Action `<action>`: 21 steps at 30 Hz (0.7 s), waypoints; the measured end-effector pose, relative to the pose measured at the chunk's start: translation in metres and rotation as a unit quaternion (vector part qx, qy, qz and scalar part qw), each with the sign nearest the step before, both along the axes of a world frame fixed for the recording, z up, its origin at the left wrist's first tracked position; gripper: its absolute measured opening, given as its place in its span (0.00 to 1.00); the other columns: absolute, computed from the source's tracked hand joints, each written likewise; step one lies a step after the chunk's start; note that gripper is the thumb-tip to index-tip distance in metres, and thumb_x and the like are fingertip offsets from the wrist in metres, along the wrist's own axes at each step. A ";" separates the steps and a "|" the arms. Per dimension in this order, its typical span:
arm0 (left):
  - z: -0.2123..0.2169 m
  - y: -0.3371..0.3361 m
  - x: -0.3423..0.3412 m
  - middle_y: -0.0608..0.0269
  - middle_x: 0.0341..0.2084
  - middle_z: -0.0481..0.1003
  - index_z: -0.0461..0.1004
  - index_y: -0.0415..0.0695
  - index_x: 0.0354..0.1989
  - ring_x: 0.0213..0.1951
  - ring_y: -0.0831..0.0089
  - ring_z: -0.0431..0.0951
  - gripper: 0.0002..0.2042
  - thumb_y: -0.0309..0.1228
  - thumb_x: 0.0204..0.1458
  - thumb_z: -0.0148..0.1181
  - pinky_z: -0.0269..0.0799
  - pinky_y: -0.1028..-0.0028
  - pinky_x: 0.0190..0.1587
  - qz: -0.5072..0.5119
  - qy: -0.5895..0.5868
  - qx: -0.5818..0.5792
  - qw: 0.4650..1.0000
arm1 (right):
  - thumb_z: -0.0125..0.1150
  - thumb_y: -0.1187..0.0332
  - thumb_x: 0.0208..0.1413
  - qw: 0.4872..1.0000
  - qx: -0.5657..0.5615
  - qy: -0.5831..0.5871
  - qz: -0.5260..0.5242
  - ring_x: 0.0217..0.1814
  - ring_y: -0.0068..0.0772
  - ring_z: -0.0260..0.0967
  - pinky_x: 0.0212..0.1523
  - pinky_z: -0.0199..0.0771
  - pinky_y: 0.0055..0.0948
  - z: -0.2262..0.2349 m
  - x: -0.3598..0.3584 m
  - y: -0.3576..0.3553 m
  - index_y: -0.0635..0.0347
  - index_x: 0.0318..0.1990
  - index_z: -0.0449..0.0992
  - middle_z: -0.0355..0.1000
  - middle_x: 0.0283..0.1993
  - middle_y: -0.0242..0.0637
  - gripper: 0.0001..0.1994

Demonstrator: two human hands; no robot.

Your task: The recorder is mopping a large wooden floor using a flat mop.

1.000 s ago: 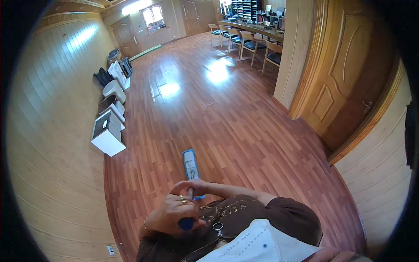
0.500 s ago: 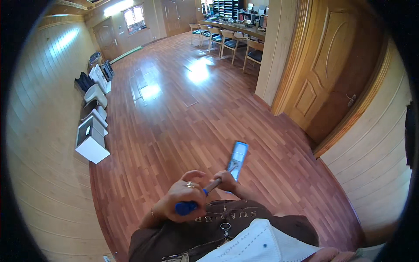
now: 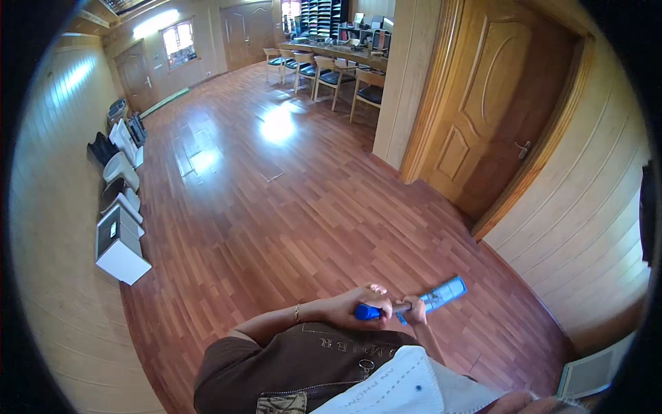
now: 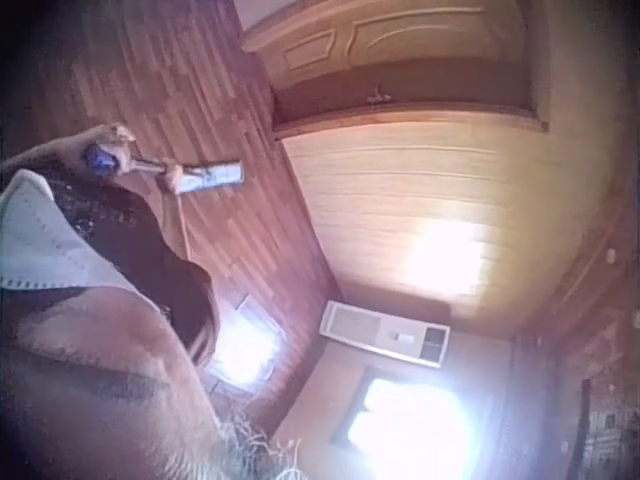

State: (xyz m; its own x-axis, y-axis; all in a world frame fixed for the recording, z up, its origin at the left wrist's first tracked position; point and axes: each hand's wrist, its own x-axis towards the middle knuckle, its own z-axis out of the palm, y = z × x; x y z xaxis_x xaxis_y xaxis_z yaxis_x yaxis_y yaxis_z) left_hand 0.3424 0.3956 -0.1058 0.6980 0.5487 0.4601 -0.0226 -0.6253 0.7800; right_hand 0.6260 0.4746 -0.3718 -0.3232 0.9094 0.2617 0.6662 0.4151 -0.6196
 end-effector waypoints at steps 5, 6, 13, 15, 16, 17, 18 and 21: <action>-0.010 0.003 -0.009 0.62 0.34 0.75 0.72 0.44 0.34 0.41 0.66 0.74 0.08 0.32 0.52 0.62 0.59 0.63 0.53 -0.114 -0.009 -0.076 0.991 | 0.66 0.60 0.42 0.994 -0.008 -0.009 -0.111 0.22 0.58 0.66 0.24 0.67 0.45 -0.007 0.019 -0.065 0.55 0.17 0.70 0.65 0.17 0.50 0.13; -0.013 0.002 -0.012 0.61 0.32 0.75 0.72 0.42 0.34 0.39 0.66 0.73 0.07 0.30 0.51 0.62 0.63 0.66 0.47 -0.133 -0.026 -0.083 0.987 | 0.66 0.60 0.41 0.991 -0.004 -0.010 -0.131 0.22 0.58 0.66 0.23 0.67 0.45 -0.007 0.018 -0.078 0.55 0.17 0.70 0.66 0.17 0.50 0.13; -0.016 0.006 -0.032 0.59 0.38 0.76 0.74 0.40 0.35 0.50 0.65 0.72 0.06 0.27 0.52 0.63 0.64 0.66 0.52 -0.169 0.000 -0.253 0.953 | 0.66 0.53 0.39 0.981 -0.081 -0.077 -0.161 0.28 0.51 0.71 0.36 0.67 0.52 -0.043 0.028 -0.118 0.54 0.23 0.76 0.72 0.22 0.46 0.14; -0.005 0.009 -0.031 0.60 0.38 0.76 0.73 0.40 0.35 0.52 0.65 0.72 0.05 0.25 0.52 0.62 0.65 0.66 0.53 -0.183 0.004 -0.272 0.945 | 0.59 0.44 0.45 0.937 -0.066 -0.283 -0.194 0.35 0.44 0.74 0.55 0.58 0.59 -0.159 0.068 -0.126 0.47 0.31 0.80 0.75 0.27 0.43 0.18; -0.002 0.011 -0.034 0.60 0.37 0.76 0.73 0.40 0.34 0.51 0.65 0.72 0.05 0.25 0.52 0.62 0.65 0.65 0.53 -0.189 -0.004 -0.286 0.939 | 0.57 0.45 0.47 0.940 -0.078 -0.243 -0.226 0.36 0.45 0.74 0.59 0.56 0.59 -0.208 0.077 -0.130 0.46 0.33 0.80 0.74 0.27 0.43 0.17; -0.003 0.012 -0.037 0.60 0.36 0.76 0.72 0.40 0.33 0.50 0.65 0.72 0.05 0.25 0.52 0.62 0.65 0.64 0.53 -0.190 -0.010 -0.301 0.934 | 0.55 0.46 0.49 0.942 -0.088 -0.200 -0.253 0.36 0.46 0.73 0.62 0.53 0.58 -0.232 0.079 -0.127 0.45 0.35 0.80 0.74 0.27 0.43 0.16; -0.004 0.009 -0.041 0.60 0.34 0.76 0.71 0.40 0.31 0.48 0.64 0.74 0.05 0.25 0.52 0.62 0.65 0.62 0.53 -0.180 -0.020 -0.296 0.938 | 0.55 0.46 0.49 0.945 -0.083 -0.200 -0.245 0.36 0.46 0.73 0.62 0.53 0.58 -0.227 0.074 -0.121 0.45 0.35 0.80 0.74 0.27 0.43 0.16; -0.014 0.014 -0.056 0.61 0.33 0.76 0.71 0.40 0.31 0.46 0.64 0.74 0.06 0.26 0.51 0.63 0.66 0.60 0.52 -0.196 -0.055 -0.273 0.940 | 0.54 0.52 0.52 0.942 -0.050 -0.266 -0.200 0.39 0.47 0.74 0.65 0.49 0.58 -0.211 0.046 -0.122 0.42 0.37 0.80 0.74 0.29 0.43 0.12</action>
State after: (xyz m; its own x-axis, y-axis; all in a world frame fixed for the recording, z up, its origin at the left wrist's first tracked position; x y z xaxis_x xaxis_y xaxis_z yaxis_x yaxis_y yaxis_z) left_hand 0.2868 0.4099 -0.1200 0.8601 0.4351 0.2664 -0.2677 -0.0596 0.9617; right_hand 0.6718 0.3528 -0.5830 -0.0097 0.9978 0.0653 0.9840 0.0212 -0.1766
